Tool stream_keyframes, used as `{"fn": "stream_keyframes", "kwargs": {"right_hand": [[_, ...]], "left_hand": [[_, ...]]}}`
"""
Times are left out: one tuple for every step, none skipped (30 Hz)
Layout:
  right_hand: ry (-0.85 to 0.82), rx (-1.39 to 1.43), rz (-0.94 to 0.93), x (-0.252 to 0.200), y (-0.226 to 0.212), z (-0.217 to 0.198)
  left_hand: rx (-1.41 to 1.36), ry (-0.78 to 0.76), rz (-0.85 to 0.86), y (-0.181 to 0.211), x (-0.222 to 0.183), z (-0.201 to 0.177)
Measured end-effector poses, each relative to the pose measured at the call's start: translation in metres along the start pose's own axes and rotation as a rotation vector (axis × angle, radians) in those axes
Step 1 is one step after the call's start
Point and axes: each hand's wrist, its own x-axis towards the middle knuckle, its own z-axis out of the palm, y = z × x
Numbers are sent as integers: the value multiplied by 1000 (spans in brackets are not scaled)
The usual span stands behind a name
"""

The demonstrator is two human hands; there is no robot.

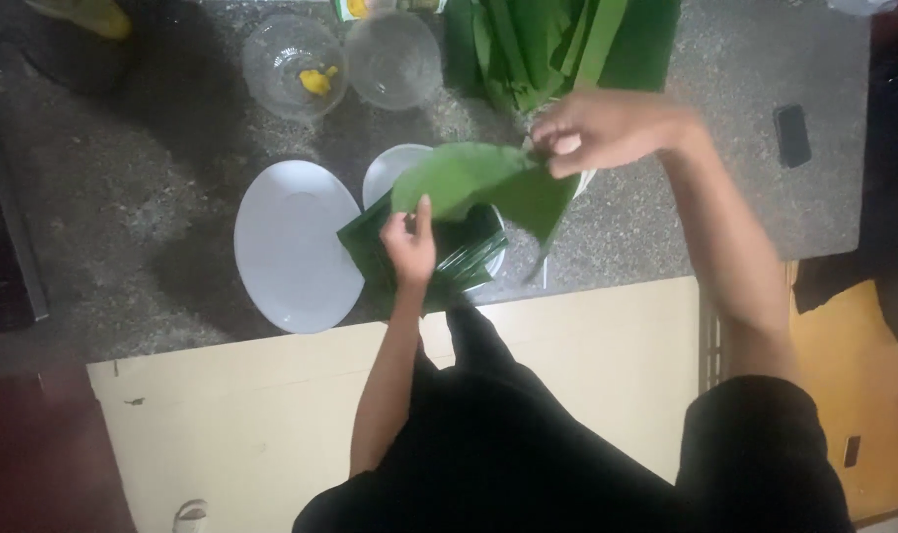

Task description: Wiping and cleaning individual banana leaves with a cloth and stacking them on a plate.

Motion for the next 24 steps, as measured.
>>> {"fn": "stream_keyframes", "kwargs": {"right_hand": [[-61, 39, 14, 2, 3, 6], [-58, 43, 17, 5, 11, 18], [-89, 80, 6, 8, 19, 30], [-121, 118, -5, 11, 29, 42], [-119, 123, -1, 16, 29, 49], [-151, 121, 122, 21, 30, 54], [-181, 119, 244, 26, 32, 59], [-183, 125, 247, 37, 49, 69], [-91, 181, 213, 49, 67, 79], [-4, 240, 176, 61, 85, 91], [-10, 248, 179, 72, 98, 101], [176, 175, 126, 83, 110, 113], [362, 100, 72, 95, 122, 124], [356, 105, 76, 96, 110, 122], [512, 143, 314, 98, 98, 121], [661, 179, 551, 100, 85, 122], [653, 179, 550, 101, 94, 130], [688, 249, 857, 103, 102, 139], [712, 312, 1165, 106, 111, 148], [695, 312, 1160, 107, 121, 157], [629, 311, 1223, 108, 131, 167], [562, 306, 1283, 109, 142, 175], [545, 303, 1276, 110, 152, 181], [616, 369, 1326, 111, 162, 187]], "left_hand": [[21, -32, -26, -5, 0, -10], [21, -38, -26, 1, -3, -24], [3, -82, -16, 7, -5, -38], [-15, -127, -8, 13, -8, -51], [-16, -133, -10, 9, -11, -59], [16, -168, -182, 6, -13, -67], [48, -203, -354, 3, -15, -74], [50, -208, -358, -18, -17, -74], [91, -205, -290, -38, -19, -75], [134, -201, -227, -58, -23, -76], [138, -205, -236, -78, -24, -72], [178, -169, -227, -98, -26, -69], [218, -134, -217, -118, -27, -66], [219, -137, -225, -112, -22, -64], [242, -143, -269, -105, -18, -61], [266, -145, -313, -100, -15, -60], [267, -142, -319, -102, -14, -58], [270, -151, -350, -103, -14, -57], [273, -160, -380, -105, -13, -57], [281, -152, -393, -99, -11, -58], [255, -171, -371, -94, -10, -58], [228, -189, -349, -88, -7, -57], [234, -178, -363, -90, -8, -56], [235, -172, -388, -91, -8, -55]]}}
